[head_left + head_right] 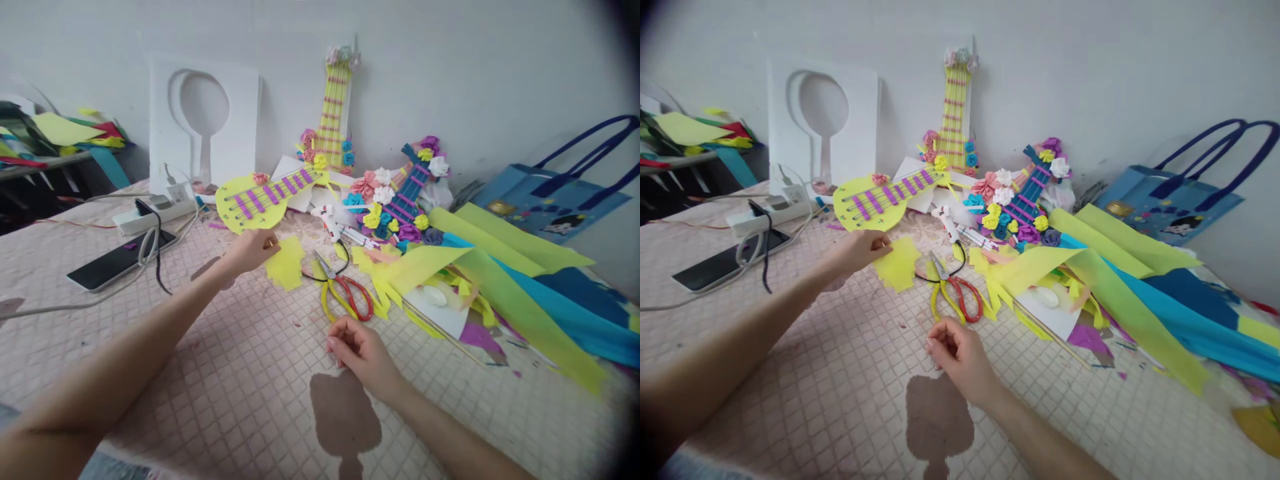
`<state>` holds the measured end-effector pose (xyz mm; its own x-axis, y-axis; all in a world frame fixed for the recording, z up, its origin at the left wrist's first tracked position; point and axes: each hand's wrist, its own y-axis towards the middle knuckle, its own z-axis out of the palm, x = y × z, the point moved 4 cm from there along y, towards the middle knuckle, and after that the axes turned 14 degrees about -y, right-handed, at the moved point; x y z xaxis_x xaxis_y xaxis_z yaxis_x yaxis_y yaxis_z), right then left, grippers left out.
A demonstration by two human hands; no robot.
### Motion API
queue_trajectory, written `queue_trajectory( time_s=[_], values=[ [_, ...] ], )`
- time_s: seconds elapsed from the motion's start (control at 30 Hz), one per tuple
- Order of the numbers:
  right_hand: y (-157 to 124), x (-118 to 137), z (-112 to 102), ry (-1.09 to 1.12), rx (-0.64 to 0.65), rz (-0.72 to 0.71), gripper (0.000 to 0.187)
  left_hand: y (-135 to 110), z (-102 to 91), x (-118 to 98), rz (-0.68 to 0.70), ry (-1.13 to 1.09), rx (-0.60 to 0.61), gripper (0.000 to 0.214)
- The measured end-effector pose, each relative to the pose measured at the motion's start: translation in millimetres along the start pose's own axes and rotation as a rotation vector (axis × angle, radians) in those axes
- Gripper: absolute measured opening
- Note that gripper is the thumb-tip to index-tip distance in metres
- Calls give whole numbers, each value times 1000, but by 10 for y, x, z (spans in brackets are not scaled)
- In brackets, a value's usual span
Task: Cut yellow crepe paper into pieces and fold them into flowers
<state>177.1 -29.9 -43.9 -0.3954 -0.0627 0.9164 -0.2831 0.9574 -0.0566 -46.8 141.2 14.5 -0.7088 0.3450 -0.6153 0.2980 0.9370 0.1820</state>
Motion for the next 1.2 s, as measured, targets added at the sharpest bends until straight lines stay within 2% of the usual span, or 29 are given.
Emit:
queue_trajectory(
  time_s=[0.1,0.23,0.37,0.5,0.6,0.7,0.77,0.87,0.93,1.07,1.17,1.2],
  values=[
    [-13,-14,-7,0,14,-5,10,-43,30,6,51,139,-91,27],
    [-17,-12,1,-7,16,-8,10,-90,119,12,154,84,-23,35],
    [-20,-7,11,2,16,-6,11,-114,168,30,125,56,15,40],
    [-19,-20,11,-5,18,-8,11,-97,144,78,76,11,-72,32],
    [-16,-27,11,-15,23,-13,10,-38,36,172,76,-131,-200,27],
    [-16,-15,11,-16,25,-10,9,17,-139,292,77,-345,-392,27],
    [-17,-4,8,-17,25,-3,9,43,-206,362,34,-494,-456,29],
    [-18,5,2,-25,22,6,10,79,-174,405,-31,-659,-445,32],
    [-18,2,0,-24,24,6,10,113,-95,400,-47,-684,-405,33],
    [-15,-9,7,-26,29,7,11,149,10,322,-17,-492,-402,38],
    [-12,-9,13,-26,31,12,12,61,-15,103,198,-123,-463,49],
    [-12,-8,14,-24,32,17,12,17,-8,21,266,-23,-441,46]
  ],
)
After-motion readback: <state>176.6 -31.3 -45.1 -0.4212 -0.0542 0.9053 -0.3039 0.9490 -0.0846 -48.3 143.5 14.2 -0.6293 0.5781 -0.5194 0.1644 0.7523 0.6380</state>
